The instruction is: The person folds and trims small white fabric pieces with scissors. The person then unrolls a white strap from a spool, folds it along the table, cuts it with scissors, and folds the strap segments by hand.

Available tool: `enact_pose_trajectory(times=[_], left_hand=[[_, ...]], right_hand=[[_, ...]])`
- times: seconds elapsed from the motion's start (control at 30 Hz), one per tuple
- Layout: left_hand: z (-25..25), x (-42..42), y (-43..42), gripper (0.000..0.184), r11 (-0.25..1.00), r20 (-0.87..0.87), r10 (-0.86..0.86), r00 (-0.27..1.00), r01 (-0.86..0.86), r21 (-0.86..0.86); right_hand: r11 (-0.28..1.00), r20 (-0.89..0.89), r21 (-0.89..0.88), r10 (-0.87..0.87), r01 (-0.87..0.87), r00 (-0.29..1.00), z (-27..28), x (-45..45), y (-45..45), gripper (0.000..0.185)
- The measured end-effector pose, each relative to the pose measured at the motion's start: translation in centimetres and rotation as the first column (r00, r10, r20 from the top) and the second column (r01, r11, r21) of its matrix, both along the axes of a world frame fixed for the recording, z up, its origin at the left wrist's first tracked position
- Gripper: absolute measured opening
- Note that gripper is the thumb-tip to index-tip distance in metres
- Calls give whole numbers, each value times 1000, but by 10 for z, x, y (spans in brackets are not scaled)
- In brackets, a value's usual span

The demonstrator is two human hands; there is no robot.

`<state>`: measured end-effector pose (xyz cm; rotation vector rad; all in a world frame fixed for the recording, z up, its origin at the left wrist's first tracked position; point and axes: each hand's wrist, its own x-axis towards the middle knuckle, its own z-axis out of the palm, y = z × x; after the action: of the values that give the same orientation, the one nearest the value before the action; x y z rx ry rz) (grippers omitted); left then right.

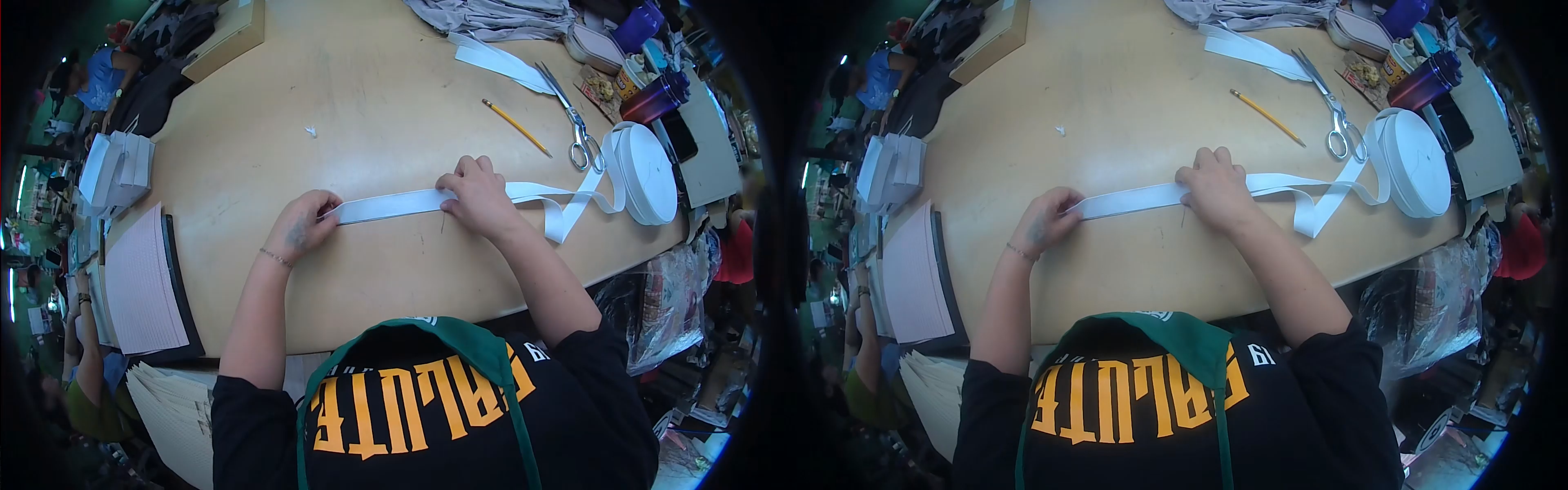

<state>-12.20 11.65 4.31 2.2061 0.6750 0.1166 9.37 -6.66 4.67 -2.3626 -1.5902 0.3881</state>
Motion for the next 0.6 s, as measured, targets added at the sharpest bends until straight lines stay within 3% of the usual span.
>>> enact_pose_trajectory(times=[0.13, 0.27, 0.37, 0.47, 0.53, 0.6], left_hand=[[7, -13, -3, 8, 993, 186, -90, 978, 74, 89], [26, 6, 6, 5, 998, 287, -68, 955, 64, 23], [42, 61, 18, 5, 986, 297, -153, 942, 125, 111], [40, 157, 25, 11, 991, 342, -128, 931, 135, 2], [31, 227, 34, 15, 974, 222, -223, 949, 207, 95], [12, 283, 40, 15, 962, 222, -227, 948, 184, 200]], right_hand=[[971, 11, 182, 155, -154, 988, -4, 9, 0, 12], [970, -283, 141, 229, -196, 931, 11, 43, 5, 21], [994, -552, 93, 102, -60, 828, 40, 98, 9, 32], [998, -388, -56, -61, 43, 920, 55, 176, 12, 47], [987, -163, -143, -102, 79, 981, 43, 227, 19, 52], [948, 105, -263, -156, 179, 982, 38, 259, 27, 59]])
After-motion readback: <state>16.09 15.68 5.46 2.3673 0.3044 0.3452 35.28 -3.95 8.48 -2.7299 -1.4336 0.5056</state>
